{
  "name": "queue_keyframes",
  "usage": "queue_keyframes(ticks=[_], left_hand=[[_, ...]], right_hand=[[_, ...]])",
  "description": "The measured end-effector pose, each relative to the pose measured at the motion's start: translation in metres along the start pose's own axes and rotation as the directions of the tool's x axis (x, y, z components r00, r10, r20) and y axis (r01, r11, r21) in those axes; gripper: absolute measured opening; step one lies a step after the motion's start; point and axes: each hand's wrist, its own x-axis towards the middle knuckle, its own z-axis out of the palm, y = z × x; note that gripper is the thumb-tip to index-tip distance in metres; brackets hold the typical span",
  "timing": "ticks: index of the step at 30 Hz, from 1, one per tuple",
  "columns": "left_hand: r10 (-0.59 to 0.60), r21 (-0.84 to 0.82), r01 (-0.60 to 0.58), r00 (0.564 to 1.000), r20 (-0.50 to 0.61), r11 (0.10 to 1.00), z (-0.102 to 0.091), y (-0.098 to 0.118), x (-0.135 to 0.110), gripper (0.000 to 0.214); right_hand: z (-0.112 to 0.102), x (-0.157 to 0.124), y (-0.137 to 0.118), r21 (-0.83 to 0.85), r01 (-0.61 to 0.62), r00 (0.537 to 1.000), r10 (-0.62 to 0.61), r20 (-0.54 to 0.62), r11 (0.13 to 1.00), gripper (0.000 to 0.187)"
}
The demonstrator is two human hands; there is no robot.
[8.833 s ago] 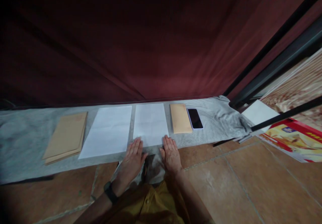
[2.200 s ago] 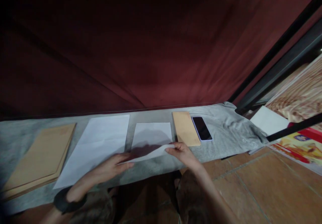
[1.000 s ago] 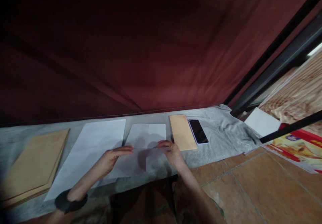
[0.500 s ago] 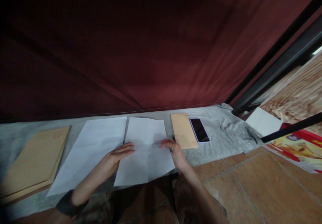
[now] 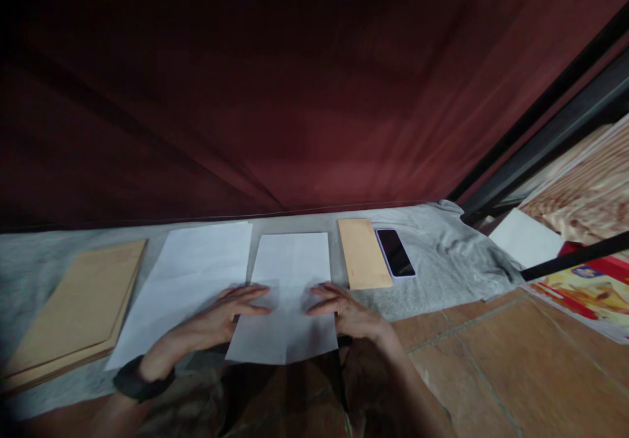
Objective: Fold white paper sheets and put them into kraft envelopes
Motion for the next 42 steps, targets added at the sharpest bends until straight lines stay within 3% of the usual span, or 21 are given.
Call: queue_keyframes(ticks=[3,5,8,13,16,21,25,33,42], left_hand=[[-0.004,-0.073,0.000,0.998,-0.061,0.997,0.002,-0.007,0.002,0.036],[-0.035,-0.154,0.016,0.992,-0.121,0.988,0.001,-0.010,0.007,0.030],[-0.178,-0.276,0.120,0.964,-0.198,0.954,-0.001,-0.011,0.017,0.045],[-0.294,-0.389,0.162,0.905,-0.309,0.907,-0.007,-0.009,0.038,0.044],[-0.350,-0.318,0.243,0.873,-0.341,0.916,-0.010,-0.006,0.049,0.040],[-0.433,-0.051,0.453,0.805,-0.405,0.890,-0.012,0.012,0.058,0.035],[-0.501,0.065,0.574,0.759,-0.415,0.816,-0.015,0.024,0.062,0.037],[-0.547,0.064,0.624,0.726,-0.418,0.779,-0.015,0.025,0.072,0.037],[-0.496,0.110,0.640,0.682,-0.537,0.761,-0.004,0.030,0.080,0.044]], right_hand=[[0.001,0.000,0.002,0.048,0.016,0.999,-0.014,-0.031,0.999,0.026],[0.003,0.000,0.008,0.092,-0.127,0.981,0.139,-0.134,0.988,0.030],[0.007,0.005,0.017,0.124,-0.374,0.865,0.394,-0.312,0.919,0.043],[0.009,0.025,0.024,0.178,-0.259,0.806,0.314,-0.502,0.949,0.038],[0.011,0.037,0.022,0.079,-0.344,0.733,0.320,-0.600,0.936,0.035],[0.016,0.049,0.014,-0.066,-0.541,0.634,0.354,-0.688,0.839,0.027],[0.017,0.056,0.009,-0.122,-0.623,0.608,0.381,-0.697,0.773,0.030],[0.014,0.072,0.002,-0.188,-0.731,0.573,0.440,-0.691,0.656,0.031],[0.021,0.086,-0.003,-0.286,-0.775,0.554,0.388,-0.736,0.563,0.029]])
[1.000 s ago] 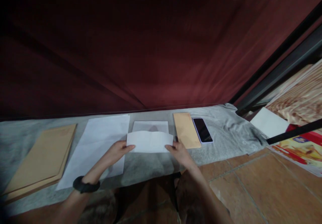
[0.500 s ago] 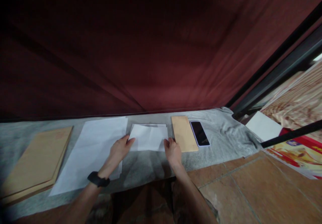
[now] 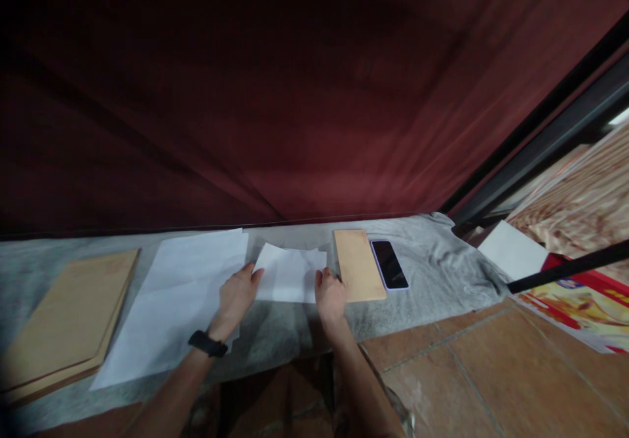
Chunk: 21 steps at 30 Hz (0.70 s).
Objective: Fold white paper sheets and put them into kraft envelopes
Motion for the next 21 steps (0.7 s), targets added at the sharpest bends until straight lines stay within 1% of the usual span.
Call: queue_keyframes(ticks=[4,6,12,15,18,21], left_hand=[[0.036,0.009,-0.035,0.997,-0.065,0.999,0.005,-0.002,-0.002,0.046],[0.042,0.015,-0.041,0.996,-0.077,0.999,0.006,-0.003,-0.003,0.048],[0.033,0.009,-0.032,0.998,-0.046,0.999,0.003,-0.003,-0.001,0.045],[0.028,0.009,-0.028,0.999,-0.031,1.000,0.001,-0.002,-0.001,0.043],[0.033,0.017,-0.033,0.999,-0.041,0.999,0.002,-0.001,-0.002,0.043],[0.040,0.008,-0.039,0.997,-0.063,0.999,0.004,0.000,-0.003,0.044]], right_hand=[[0.005,-0.002,-0.001,-0.011,0.010,0.999,-0.010,-0.046,1.000,0.029],[0.007,-0.002,-0.001,-0.012,0.015,0.998,-0.016,-0.056,1.000,0.029],[0.010,-0.006,0.002,-0.006,0.048,0.995,-0.048,-0.083,0.999,0.032],[0.011,-0.005,0.003,0.004,0.044,0.996,-0.043,-0.073,0.999,0.031],[0.011,-0.004,0.004,0.040,0.019,0.999,-0.018,-0.036,0.999,0.029],[0.011,-0.002,0.003,0.064,-0.001,1.000,0.003,-0.023,0.998,0.031]])
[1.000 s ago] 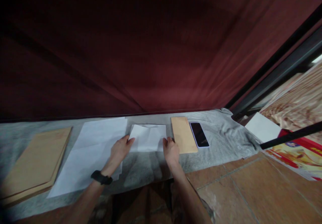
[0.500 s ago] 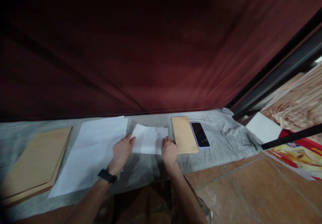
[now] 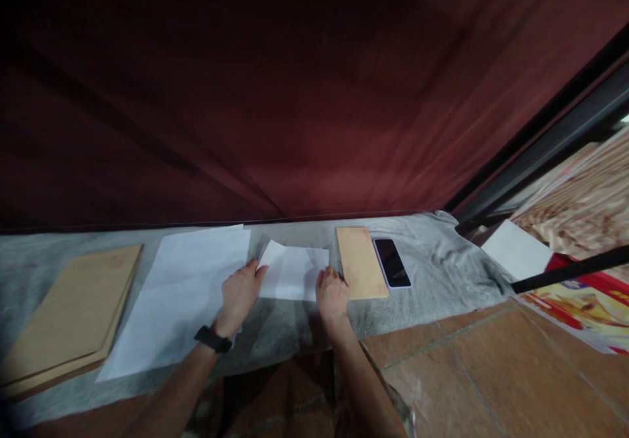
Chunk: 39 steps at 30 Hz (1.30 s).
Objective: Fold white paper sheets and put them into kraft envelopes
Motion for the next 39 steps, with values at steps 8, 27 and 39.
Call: queue_keyframes(ticks=[8,27,39], left_hand=[[-0.001,0.003,0.001,0.999,-0.035,1.000,0.004,0.001,0.000,0.048],[-0.010,-0.028,0.009,0.999,-0.042,1.000,0.012,0.001,0.003,0.051],[-0.006,-0.007,0.006,1.000,-0.020,1.000,0.011,0.002,0.004,0.049]], right_hand=[[0.005,-0.002,0.001,-0.006,0.037,0.997,-0.038,-0.066,0.999,0.038],[-0.004,-0.007,-0.007,-0.130,0.057,0.995,-0.067,-0.074,0.990,0.034],[0.020,-0.028,-0.028,0.002,0.471,0.879,-0.469,-0.088,0.882,0.053]])
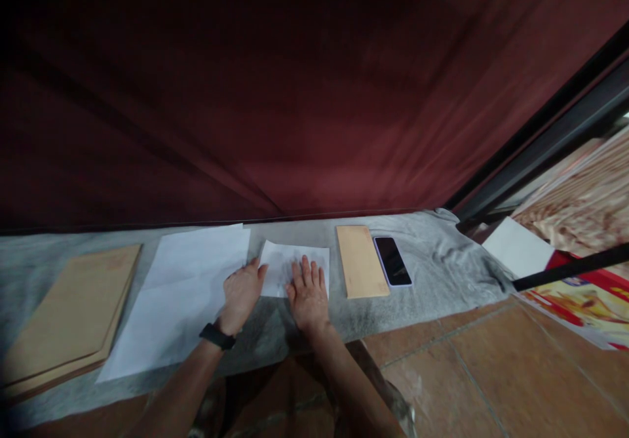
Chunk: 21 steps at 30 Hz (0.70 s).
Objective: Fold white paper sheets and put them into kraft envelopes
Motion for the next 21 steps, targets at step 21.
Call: queue_keyframes(ticks=[21], left_hand=[[0.128,0.062,-0.117,0.967,-0.218,0.991,-0.009,0.004,-0.008,0.035]], right_hand=[[0.017,-0.006,-0.001,-0.019,-0.029,0.997,0.030,0.066,0.999,0.055]])
